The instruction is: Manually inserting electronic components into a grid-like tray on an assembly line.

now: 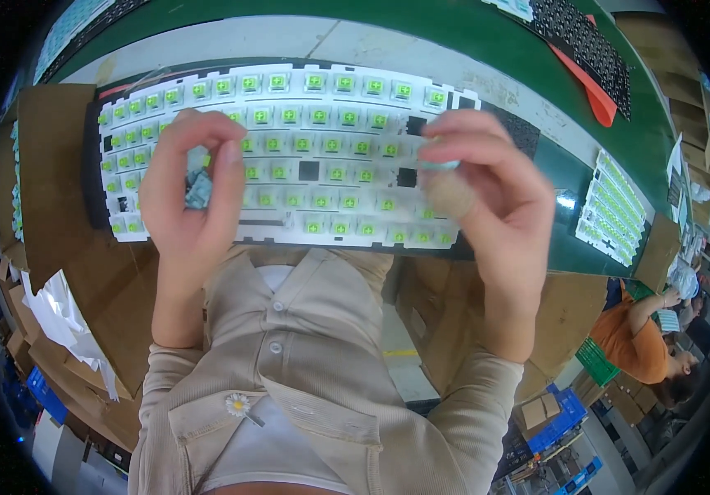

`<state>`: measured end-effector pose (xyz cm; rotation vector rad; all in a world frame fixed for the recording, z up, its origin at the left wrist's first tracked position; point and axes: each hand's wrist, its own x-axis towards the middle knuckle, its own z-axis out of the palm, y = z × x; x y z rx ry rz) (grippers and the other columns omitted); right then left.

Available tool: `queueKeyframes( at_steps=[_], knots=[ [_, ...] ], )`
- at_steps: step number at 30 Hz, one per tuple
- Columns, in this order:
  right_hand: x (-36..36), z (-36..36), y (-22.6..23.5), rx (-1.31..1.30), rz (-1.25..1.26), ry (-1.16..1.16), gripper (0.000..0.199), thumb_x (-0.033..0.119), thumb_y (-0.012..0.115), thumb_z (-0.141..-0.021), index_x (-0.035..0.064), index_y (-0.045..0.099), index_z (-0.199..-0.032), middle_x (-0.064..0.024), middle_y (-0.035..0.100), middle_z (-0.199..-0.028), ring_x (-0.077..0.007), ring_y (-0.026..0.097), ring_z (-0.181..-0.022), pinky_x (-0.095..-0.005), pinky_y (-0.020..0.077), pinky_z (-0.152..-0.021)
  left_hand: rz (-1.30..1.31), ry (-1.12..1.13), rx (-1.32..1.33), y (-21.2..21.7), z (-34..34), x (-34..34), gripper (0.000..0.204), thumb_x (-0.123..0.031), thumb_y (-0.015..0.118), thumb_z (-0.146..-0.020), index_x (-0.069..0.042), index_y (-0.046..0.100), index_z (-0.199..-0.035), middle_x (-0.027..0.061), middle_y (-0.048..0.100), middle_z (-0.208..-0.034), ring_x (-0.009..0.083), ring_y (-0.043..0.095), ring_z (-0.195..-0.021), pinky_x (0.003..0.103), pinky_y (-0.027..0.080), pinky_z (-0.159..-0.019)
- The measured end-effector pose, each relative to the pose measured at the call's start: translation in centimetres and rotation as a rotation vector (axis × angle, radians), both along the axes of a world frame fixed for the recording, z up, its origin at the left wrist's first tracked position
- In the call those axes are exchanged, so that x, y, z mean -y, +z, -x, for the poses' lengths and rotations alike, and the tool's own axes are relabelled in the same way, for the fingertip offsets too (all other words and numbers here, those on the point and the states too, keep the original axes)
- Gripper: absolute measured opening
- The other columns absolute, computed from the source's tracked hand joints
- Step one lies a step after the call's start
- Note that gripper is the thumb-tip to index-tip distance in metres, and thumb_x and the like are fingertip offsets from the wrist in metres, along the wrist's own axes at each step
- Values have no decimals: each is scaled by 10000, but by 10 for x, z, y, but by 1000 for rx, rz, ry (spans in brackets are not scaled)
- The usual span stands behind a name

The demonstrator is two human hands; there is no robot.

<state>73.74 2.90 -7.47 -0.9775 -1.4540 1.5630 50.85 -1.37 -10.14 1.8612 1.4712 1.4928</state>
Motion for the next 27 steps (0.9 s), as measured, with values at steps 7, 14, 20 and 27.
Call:
queueKeyframes(
  at_steps=[7, 14, 20, 27],
  knots=[
    [-27, 0, 12, 267, -85, -92, 219, -63, 560, -764, -51, 574, -982, -87, 580, -998, -143, 553, -886, -244, 444, -778, -13, -21, 16, -2, 2, -1, 186, 126, 545, -704, 18, 542, -856, 76, 541, -711, 127, 459, -513, 236, 357, -441],
    [-39, 18, 22, 785, -324, 155, 217, -62, 601, -668, -13, 610, -879, -83, 595, -790, -167, 568, -736, -252, 451, -685, -22, -59, 44, 0, 7, -3, 194, 132, 545, -700, 29, 547, -864, 78, 539, -688, 130, 454, -505, 232, 351, -432],
    [-43, 21, 25, 949, -462, 253, 203, -69, 611, -634, -20, 635, -830, -88, 606, -806, -195, 568, -745, -271, 452, -692, -23, -96, 80, -2, 9, -4, 190, 127, 547, -700, 32, 547, -864, 78, 549, -692, 139, 455, -503, 232, 349, -428],
    [-47, 24, 27, 965, -459, 266, 192, -51, 617, -640, -5, 650, -824, -88, 618, -811, -189, 579, -739, -270, 451, -674, -33, -105, 83, -2, 10, -4, 194, 128, 550, -694, 35, 543, -864, 81, 559, -703, 147, 462, -506, 236, 355, -421]
  ],
)
